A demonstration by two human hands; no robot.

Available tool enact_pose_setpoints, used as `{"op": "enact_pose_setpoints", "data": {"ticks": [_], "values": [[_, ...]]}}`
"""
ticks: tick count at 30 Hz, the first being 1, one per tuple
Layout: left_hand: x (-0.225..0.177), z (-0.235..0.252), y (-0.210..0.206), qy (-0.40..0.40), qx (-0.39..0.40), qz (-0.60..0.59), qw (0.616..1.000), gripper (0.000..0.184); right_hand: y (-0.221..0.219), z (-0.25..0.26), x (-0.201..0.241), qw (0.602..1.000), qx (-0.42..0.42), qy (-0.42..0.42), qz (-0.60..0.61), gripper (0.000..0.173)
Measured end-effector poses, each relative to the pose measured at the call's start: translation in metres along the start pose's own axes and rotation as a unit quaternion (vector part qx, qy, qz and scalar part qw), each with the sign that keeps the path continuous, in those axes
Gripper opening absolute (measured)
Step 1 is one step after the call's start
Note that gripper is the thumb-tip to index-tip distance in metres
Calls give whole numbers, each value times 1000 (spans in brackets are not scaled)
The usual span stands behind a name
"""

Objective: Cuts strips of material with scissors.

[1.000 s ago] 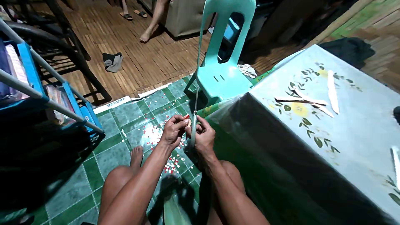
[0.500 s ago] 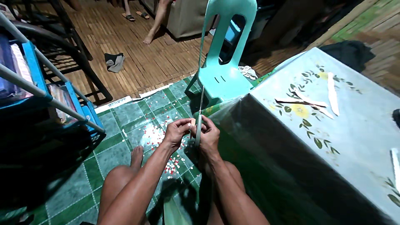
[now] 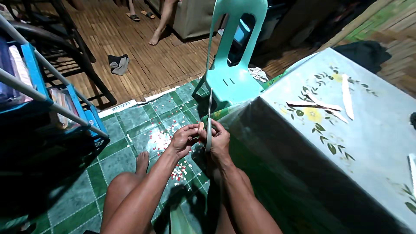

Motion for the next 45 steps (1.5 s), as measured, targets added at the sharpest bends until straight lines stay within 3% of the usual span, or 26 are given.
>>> {"op": "enact_pose_setpoints", "data": {"ticks": [9,18,22,32,36,42,45], "values": [[-10,0,-4,-42,36,75,996,15,2,1,0,999,1,11,-42,59],[-14,1,1,-52,8,121,991,7,-7,-2,-3,996,20,25,-83,54],[-24,-1,7,-56,-21,124,990,9,-10,-3,-5,996,33,10,-80,62],[-66,-5,42,-98,-72,121,985,18,-18,-26,-2,974,181,-10,-133,72],[-74,-7,49,-115,-55,116,985,15,-18,-33,-7,959,243,-21,-147,73],[-75,-11,47,-109,-31,132,985,9,-16,-38,-7,952,276,-15,-132,70],[-74,-11,43,-101,-19,139,985,16,-14,-39,-9,952,280,-23,-118,68]]}}
Point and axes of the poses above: each hand's wrist, its own z-axis towards the middle knuckle, its own y-axis out of the back of the hand, x = y × z, the point moved 9 cm from there along z, towards the middle knuckle, and after that the axes turned 5 degrees about -y, right-handed, at the moved point
